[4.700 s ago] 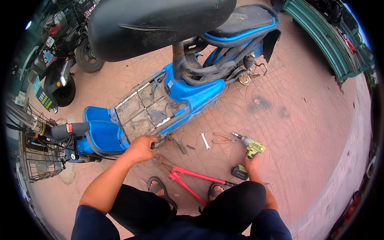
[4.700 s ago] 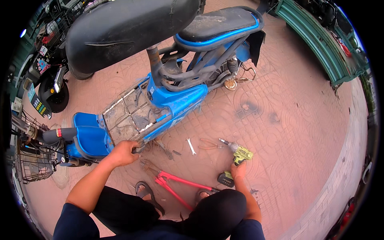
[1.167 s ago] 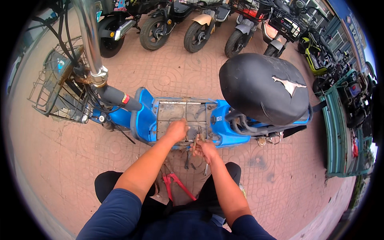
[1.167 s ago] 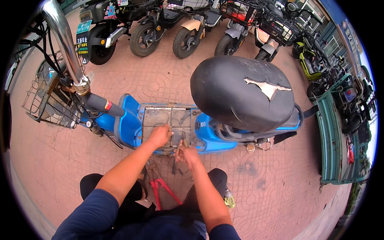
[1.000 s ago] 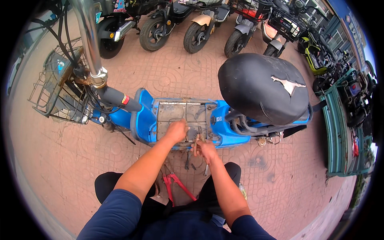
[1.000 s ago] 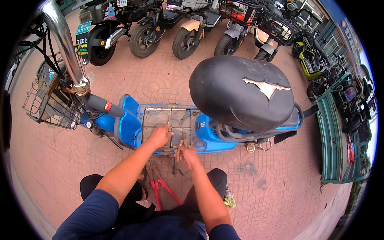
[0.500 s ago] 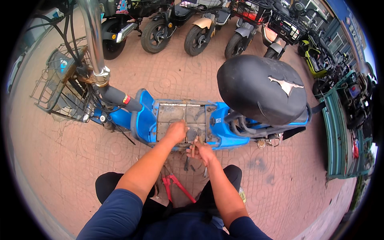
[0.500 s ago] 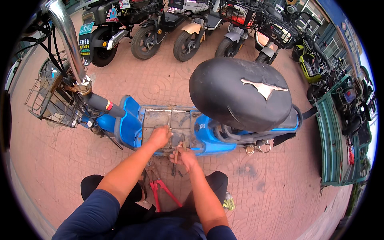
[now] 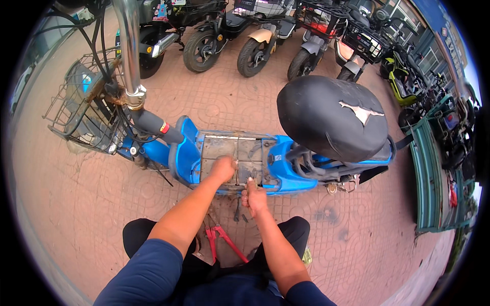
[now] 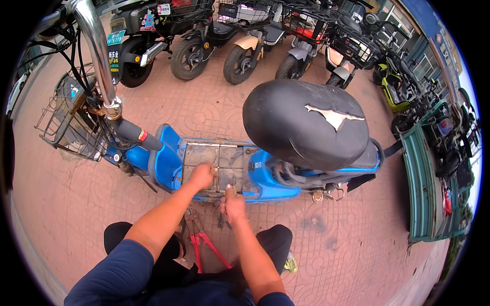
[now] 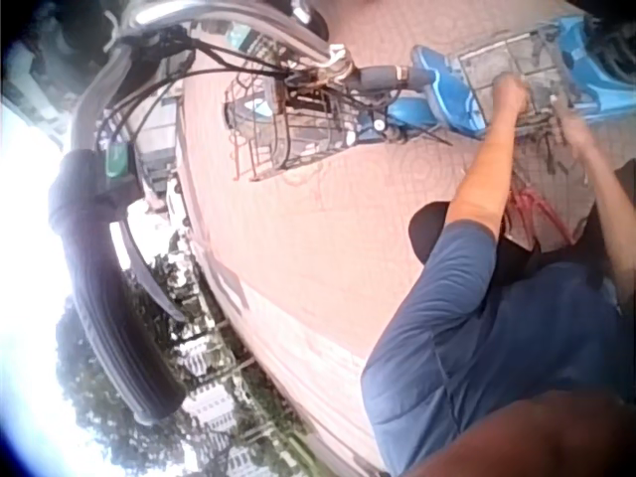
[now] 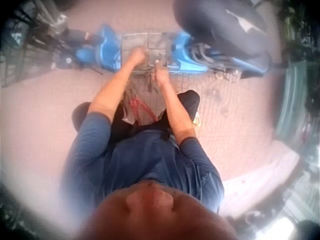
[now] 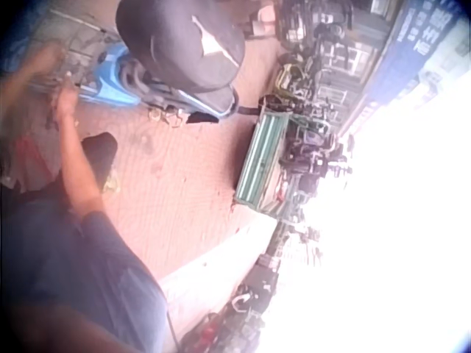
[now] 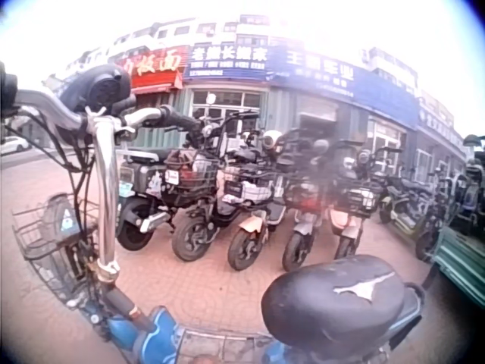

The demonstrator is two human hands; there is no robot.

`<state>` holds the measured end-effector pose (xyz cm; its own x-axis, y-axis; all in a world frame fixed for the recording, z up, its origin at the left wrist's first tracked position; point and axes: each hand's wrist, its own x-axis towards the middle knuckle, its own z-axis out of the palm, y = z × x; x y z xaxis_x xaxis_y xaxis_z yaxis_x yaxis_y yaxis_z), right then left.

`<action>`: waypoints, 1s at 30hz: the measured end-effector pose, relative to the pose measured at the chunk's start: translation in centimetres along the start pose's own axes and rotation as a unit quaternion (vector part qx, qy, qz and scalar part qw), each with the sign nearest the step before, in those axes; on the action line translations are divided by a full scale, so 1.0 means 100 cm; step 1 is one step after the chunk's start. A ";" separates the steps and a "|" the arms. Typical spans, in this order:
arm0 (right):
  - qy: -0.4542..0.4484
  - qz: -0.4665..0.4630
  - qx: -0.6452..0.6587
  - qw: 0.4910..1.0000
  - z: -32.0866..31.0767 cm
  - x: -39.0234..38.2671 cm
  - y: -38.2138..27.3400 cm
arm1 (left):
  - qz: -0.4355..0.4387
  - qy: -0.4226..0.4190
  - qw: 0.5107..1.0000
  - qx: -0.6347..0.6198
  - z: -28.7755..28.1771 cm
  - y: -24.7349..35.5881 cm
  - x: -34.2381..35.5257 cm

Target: The person works on the wiring and components under the footboard of a blue electric scooter by hand and using pliers, then walks to a bag to discard parts before returning to manipulate wires.

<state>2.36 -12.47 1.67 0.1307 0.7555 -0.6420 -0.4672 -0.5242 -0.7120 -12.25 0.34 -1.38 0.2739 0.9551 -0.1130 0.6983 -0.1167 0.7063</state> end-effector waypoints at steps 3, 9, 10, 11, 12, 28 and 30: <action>0.018 -0.057 -0.019 0.998 -0.001 -0.003 0.006 | -0.043 -0.017 0.990 -0.130 0.000 -0.013 0.006; -0.024 -0.021 -0.067 0.997 -0.014 -0.013 -0.012 | 0.008 0.055 0.997 -0.049 -0.006 0.016 -0.001; -0.027 -0.015 -0.077 0.997 -0.013 -0.013 -0.015 | 0.012 0.031 0.999 -0.016 -0.012 0.028 -0.002; -0.027 -0.018 -0.077 0.997 -0.013 -0.012 -0.017 | 0.016 0.008 1.000 0.016 -0.018 0.037 -0.001; -0.027 -0.021 -0.077 0.996 -0.013 -0.010 -0.018 | 0.020 -0.015 0.999 0.049 -0.020 0.043 0.000; 0.010 0.035 -0.072 0.997 0.004 0.017 -0.014 | 0.172 -0.056 0.979 0.099 0.010 0.028 0.050; 0.007 0.033 -0.080 0.996 0.003 0.024 -0.013 | 0.198 -0.038 0.978 0.060 0.007 0.029 0.049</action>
<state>3.06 -9.90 1.16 0.1168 0.7119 -0.6925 -0.3308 -0.6296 -0.7030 -8.45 4.54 -0.38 0.5841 0.8058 0.0975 0.5989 -0.5090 0.6183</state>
